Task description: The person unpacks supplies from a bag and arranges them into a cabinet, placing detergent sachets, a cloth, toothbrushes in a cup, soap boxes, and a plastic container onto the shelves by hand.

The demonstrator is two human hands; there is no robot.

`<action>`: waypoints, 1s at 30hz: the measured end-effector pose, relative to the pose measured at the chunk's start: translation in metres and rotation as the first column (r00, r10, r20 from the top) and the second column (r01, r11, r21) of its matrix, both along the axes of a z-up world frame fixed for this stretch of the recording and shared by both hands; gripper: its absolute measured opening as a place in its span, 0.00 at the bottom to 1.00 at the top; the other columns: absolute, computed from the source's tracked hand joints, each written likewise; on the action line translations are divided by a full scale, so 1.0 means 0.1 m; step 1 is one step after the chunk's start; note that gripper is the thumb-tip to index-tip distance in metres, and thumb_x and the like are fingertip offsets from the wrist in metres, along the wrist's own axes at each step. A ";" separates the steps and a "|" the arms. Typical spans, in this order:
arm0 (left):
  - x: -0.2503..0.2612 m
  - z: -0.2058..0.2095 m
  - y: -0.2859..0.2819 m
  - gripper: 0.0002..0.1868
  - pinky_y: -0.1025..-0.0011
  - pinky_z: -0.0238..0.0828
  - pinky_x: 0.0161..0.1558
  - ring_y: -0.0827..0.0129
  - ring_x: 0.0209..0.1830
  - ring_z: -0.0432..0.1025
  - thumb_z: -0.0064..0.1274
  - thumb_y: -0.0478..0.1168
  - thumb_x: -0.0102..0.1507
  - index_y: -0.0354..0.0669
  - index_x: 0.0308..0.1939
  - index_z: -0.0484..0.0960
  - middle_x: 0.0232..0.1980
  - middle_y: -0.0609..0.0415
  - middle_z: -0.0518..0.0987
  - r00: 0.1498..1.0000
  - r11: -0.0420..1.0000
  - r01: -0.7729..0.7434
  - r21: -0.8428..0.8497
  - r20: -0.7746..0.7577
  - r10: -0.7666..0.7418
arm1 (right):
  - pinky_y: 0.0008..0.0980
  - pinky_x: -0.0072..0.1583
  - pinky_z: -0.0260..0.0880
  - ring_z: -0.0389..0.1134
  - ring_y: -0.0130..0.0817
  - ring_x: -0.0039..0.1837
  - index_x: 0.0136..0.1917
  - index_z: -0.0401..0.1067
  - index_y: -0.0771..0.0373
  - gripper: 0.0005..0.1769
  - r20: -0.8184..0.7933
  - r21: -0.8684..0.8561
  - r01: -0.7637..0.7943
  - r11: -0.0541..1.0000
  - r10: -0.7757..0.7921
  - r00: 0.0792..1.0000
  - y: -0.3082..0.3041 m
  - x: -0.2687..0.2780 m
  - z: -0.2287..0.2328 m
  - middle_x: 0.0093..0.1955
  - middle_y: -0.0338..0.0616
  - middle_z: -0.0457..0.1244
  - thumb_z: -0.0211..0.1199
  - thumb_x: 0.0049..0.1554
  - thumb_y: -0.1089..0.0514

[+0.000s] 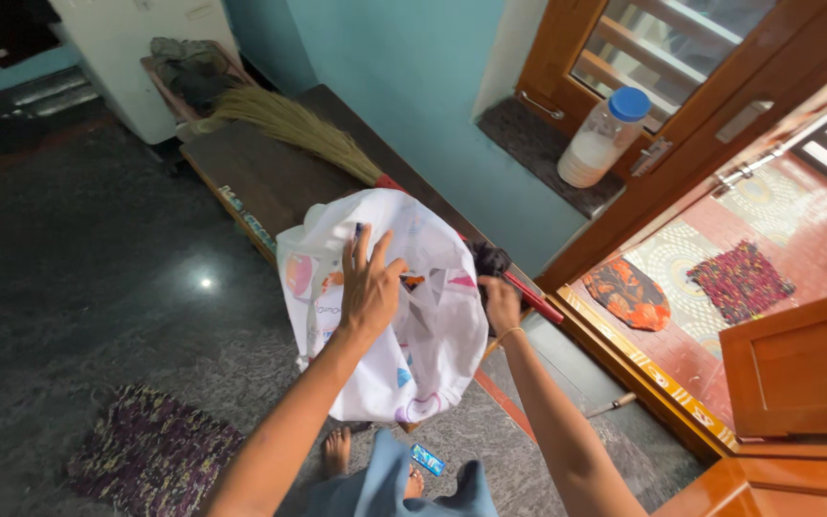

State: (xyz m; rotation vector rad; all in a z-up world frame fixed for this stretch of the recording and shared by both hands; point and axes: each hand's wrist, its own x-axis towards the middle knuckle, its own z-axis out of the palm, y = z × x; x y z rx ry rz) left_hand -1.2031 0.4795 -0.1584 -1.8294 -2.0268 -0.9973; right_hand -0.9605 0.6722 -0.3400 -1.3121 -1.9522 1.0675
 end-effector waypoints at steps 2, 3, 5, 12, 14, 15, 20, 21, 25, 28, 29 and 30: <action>-0.20 0.12 0.05 0.02 0.39 0.49 0.74 0.42 0.77 0.54 0.58 0.33 0.56 0.45 0.31 0.86 0.73 0.42 0.66 0.979 0.988 -0.069 -0.140 -0.200 0.040 | 0.37 0.54 0.67 0.68 0.42 0.49 0.54 0.81 0.68 0.22 -0.217 0.083 0.295 0.952 -0.272 0.938 -0.08 -0.12 0.37 0.48 0.51 0.70 0.49 0.66 0.52; -0.30 0.18 0.09 0.02 0.39 0.49 0.74 0.42 0.77 0.54 0.58 0.33 0.56 0.45 0.31 0.86 0.73 0.42 0.66 0.979 0.987 -0.078 -0.140 -0.200 0.049 | 0.37 0.54 0.67 0.68 0.42 0.49 0.54 0.81 0.68 0.22 -0.217 0.083 0.286 0.955 -0.263 0.940 -0.17 -0.19 0.60 0.48 0.51 0.70 0.49 0.66 0.52; -0.51 0.23 0.20 0.05 0.46 0.54 0.72 0.46 0.77 0.56 0.57 0.39 0.59 0.46 0.28 0.84 0.78 0.45 0.60 0.925 0.972 -0.162 -0.171 -0.369 0.089 | 0.32 0.55 0.71 0.69 0.32 0.50 0.51 0.77 0.66 0.16 -0.485 0.092 0.190 0.977 -0.123 0.866 -0.41 -0.43 0.99 0.50 0.43 0.69 0.52 0.65 0.54; -1.20 0.31 0.66 0.12 0.64 0.78 0.39 0.60 0.48 0.75 0.53 0.33 0.62 0.48 0.48 0.83 0.53 0.53 0.74 0.973 0.998 -0.060 0.015 -0.223 0.061 | 0.33 0.56 0.71 0.69 0.39 0.55 0.67 0.67 0.60 0.20 -0.110 0.083 -0.854 0.514 0.856 0.505 -1.27 -1.70 0.92 0.65 0.48 0.62 0.57 0.61 0.59; -1.31 0.41 0.66 0.07 0.65 0.76 0.31 0.64 0.39 0.77 0.49 0.29 0.64 0.45 0.43 0.79 0.42 0.58 0.74 0.996 0.986 0.044 0.162 -0.081 -0.031 | 0.33 0.55 0.71 0.68 0.41 0.55 0.70 0.63 0.59 0.23 0.022 0.124 -0.793 0.597 0.797 0.604 -1.21 -1.93 0.62 0.67 0.50 0.60 0.57 0.62 0.60; -1.36 0.48 0.65 0.07 0.65 0.76 0.31 0.64 0.39 0.77 0.49 0.29 0.64 0.45 0.43 0.79 0.42 0.58 0.74 0.996 0.987 0.039 0.159 -0.082 -0.026 | 0.33 0.55 0.71 0.68 0.43 0.55 0.71 0.61 0.58 0.24 0.070 0.152 -0.739 0.656 0.739 0.670 -1.04 -2.01 0.50 0.68 0.51 0.59 0.57 0.62 0.60; -1.57 0.61 0.49 0.07 0.66 0.76 0.33 0.67 0.38 0.78 0.53 0.32 0.61 0.44 0.28 0.75 0.37 0.61 0.76 0.986 0.980 0.164 0.109 0.002 -0.165 | 0.33 0.54 0.70 0.66 0.49 0.57 0.78 0.50 0.55 0.32 -0.082 0.213 -0.207 0.955 0.229 0.970 0.24 -1.97 0.33 0.75 0.56 0.53 0.56 0.63 0.62; -1.60 0.60 0.48 0.07 0.66 0.76 0.33 0.67 0.38 0.78 0.53 0.32 0.61 0.44 0.28 0.75 0.37 0.61 0.76 0.987 0.981 0.162 0.107 0.005 -0.163 | 0.33 0.54 0.70 0.65 0.50 0.57 0.79 0.48 0.55 0.34 -0.140 0.191 -0.089 0.978 0.117 0.983 0.54 -1.90 0.43 0.76 0.57 0.52 0.56 0.64 0.62; -1.59 0.54 0.44 0.04 0.70 0.80 0.35 0.67 0.41 0.79 0.55 0.33 0.63 0.47 0.36 0.83 0.53 0.62 0.80 0.968 0.978 0.203 0.043 -0.157 -0.194 | 0.33 0.52 0.70 0.64 0.56 0.58 0.85 0.40 0.53 0.42 -0.304 0.097 0.064 0.993 -0.031 0.952 1.25 -1.60 0.83 0.81 0.60 0.47 0.55 0.65 0.64; -1.57 0.56 0.52 0.16 0.70 0.82 0.38 0.63 0.43 0.80 0.53 0.31 0.62 0.46 0.53 0.86 0.60 0.58 0.78 0.969 0.988 0.152 0.000 -0.195 -0.149 | 0.29 0.58 0.75 0.67 0.41 0.65 0.77 0.56 0.61 0.30 -0.306 0.367 0.050 0.929 0.070 0.949 1.11 -1.65 0.87 0.72 0.59 0.56 0.58 0.64 0.67; -1.56 0.57 0.55 0.20 0.69 0.82 0.38 0.61 0.44 0.80 0.52 0.30 0.62 0.45 0.58 0.84 0.63 0.56 0.77 0.973 0.990 0.139 -0.013 -0.182 -0.140 | 0.30 0.56 0.76 0.70 0.37 0.60 0.71 0.63 0.63 0.23 -0.294 0.451 0.077 0.889 0.066 0.953 0.98 -1.72 0.86 0.65 0.55 0.61 0.57 0.62 0.68; -1.56 0.58 0.57 0.20 0.69 0.82 0.38 0.61 0.44 0.80 0.52 0.30 0.62 0.45 0.58 0.84 0.63 0.56 0.77 0.973 0.990 0.141 -0.015 -0.181 -0.141 | 0.31 0.53 0.76 0.68 0.36 0.53 0.63 0.62 0.64 0.17 -0.317 0.508 0.116 0.853 0.060 0.946 0.84 -1.78 0.84 0.57 0.50 0.60 0.60 0.63 0.69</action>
